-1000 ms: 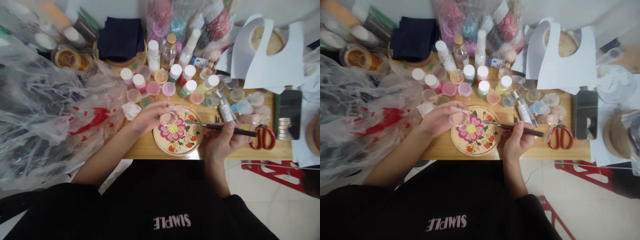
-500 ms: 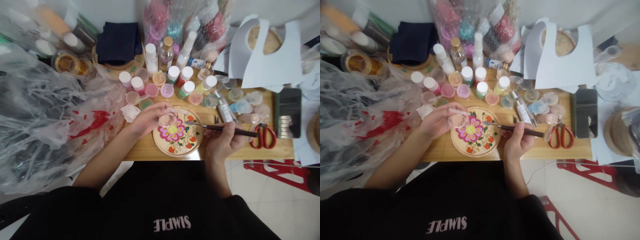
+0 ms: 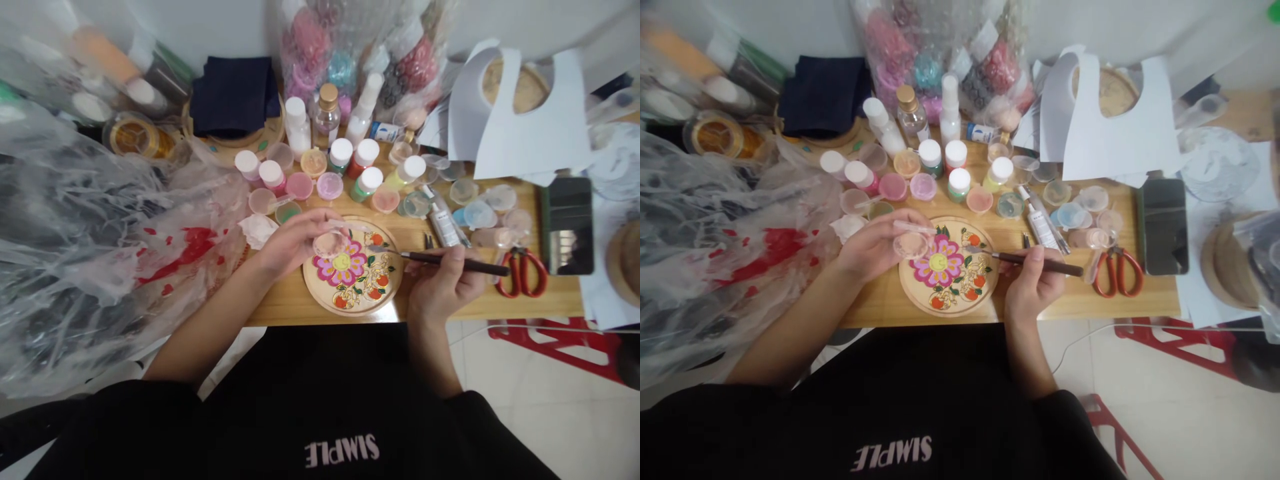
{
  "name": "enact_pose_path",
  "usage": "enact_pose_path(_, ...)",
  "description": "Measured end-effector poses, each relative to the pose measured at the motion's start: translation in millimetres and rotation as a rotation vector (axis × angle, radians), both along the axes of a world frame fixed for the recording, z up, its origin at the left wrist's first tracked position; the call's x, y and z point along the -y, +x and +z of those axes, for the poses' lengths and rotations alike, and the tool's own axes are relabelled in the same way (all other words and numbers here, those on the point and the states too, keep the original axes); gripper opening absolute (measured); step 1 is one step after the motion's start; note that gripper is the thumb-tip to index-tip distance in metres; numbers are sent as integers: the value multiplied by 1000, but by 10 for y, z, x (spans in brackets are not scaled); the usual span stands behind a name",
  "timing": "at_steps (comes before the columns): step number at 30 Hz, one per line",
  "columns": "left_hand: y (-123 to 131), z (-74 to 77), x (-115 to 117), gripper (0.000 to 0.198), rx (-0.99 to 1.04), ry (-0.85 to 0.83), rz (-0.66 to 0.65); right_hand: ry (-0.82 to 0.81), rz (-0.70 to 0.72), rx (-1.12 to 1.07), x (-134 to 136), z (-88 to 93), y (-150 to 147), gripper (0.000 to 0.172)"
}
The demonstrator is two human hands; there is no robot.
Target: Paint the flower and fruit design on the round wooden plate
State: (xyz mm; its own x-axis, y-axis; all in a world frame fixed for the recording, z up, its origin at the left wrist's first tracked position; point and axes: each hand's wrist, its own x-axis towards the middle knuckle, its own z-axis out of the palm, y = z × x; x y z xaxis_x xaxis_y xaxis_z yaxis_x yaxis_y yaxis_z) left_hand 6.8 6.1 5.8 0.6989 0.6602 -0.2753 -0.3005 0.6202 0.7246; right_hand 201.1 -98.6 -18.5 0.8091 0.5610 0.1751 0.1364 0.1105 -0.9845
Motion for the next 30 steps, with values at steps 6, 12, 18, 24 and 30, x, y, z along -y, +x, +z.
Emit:
enact_pose_path(6,11,27,2,27,9,-29,6,-29,10,18,-11,-17,7,46)
enact_pose_path(12,11,26,3,22,-9,-9,6,-10,28,24,-17,-29,13,44)
enact_pose_path(18,18,32,-2,24,-12,-14,9,25,31,13,-14,-40,11,41)
enact_pose_path(24,12,30,2,23,0,-15,2,41,46,20,-2,-33,11,38)
enact_pose_path(30,11,14,-1,27,13,-25,1,74,54,12,-4,-34,16,38)
